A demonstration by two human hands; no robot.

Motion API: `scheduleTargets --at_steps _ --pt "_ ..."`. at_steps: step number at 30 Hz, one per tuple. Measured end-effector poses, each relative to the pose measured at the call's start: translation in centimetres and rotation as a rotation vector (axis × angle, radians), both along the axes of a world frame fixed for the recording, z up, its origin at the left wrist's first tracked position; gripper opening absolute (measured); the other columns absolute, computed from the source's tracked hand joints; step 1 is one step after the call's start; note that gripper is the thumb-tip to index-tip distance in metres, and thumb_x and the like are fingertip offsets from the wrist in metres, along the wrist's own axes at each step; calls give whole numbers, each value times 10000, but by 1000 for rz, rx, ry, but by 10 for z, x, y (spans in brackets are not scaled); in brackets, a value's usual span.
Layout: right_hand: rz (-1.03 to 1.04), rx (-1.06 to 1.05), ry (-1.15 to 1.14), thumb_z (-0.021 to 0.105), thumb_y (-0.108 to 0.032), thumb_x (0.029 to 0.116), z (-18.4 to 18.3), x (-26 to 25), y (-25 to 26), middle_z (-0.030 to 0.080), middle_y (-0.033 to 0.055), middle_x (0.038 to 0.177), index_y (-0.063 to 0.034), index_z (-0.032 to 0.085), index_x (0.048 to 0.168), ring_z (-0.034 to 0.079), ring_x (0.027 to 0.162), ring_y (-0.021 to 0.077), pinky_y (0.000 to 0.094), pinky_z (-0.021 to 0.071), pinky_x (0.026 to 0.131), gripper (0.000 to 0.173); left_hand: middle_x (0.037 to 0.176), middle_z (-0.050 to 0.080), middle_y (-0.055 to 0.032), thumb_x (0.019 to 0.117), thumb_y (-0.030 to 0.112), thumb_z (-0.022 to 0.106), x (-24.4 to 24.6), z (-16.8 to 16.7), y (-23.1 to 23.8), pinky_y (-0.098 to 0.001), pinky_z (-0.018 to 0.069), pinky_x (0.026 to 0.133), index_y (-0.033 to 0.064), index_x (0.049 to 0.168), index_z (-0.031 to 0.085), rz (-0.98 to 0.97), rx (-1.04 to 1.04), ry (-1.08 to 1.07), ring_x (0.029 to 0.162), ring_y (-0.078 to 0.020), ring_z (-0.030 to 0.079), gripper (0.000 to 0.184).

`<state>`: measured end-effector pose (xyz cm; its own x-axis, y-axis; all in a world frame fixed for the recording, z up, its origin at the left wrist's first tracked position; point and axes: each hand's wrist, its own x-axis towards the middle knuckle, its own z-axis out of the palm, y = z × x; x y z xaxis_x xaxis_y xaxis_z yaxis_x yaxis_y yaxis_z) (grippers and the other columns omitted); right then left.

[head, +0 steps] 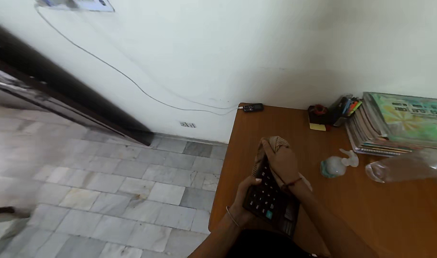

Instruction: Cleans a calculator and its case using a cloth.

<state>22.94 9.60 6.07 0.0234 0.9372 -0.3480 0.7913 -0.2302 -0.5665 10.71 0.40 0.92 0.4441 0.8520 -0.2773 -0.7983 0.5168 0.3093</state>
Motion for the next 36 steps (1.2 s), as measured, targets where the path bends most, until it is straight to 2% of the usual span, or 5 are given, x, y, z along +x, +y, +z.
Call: scheduleTargets --at_steps 4,14,20,28,36 --pt "-9 1 152 506 -508 1048 -17 33 31 675 277 1139 -15 590 1343 654 1055 450 655 490 890 580 942 768 -29 842 165 633 -12 5 -8 -307 623 774 165 1074 692 -109 97 107 848 -128 748 239" --pt "445 -448 -323 639 -453 986 -52 104 3 473 341 1462 120 596 1295 336 1443 501 654 187 1184 653 923 733 -65 972 96 346 -9 30 -3 -323 636 724 108 1302 414 282 -44 349 815 -156 745 337" --pt "459 -451 -206 697 -483 942 -35 107 -60 482 336 1467 105 591 1318 365 1439 500 635 265 1175 706 916 716 -90 1052 142 244 6 41 7 -336 632 689 123 1369 406 473 -160 380 795 -177 740 357" --pt "-255 3 1025 615 -303 978 -17 52 -116 650 82 1238 70 337 1435 682 1074 110 296 587 932 652 1025 686 -85 985 115 337 32 39 2 -328 631 733 112 1480 289 516 -89 554 853 -152 729 497" --pt "-339 112 991 460 -63 1030 -2 78 -89 688 90 1198 0 394 1502 718 986 126 292 606 868 481 994 718 -109 1033 89 400 8 40 -11 -333 626 796 3 1259 456 192 -28 469 857 -184 738 248"
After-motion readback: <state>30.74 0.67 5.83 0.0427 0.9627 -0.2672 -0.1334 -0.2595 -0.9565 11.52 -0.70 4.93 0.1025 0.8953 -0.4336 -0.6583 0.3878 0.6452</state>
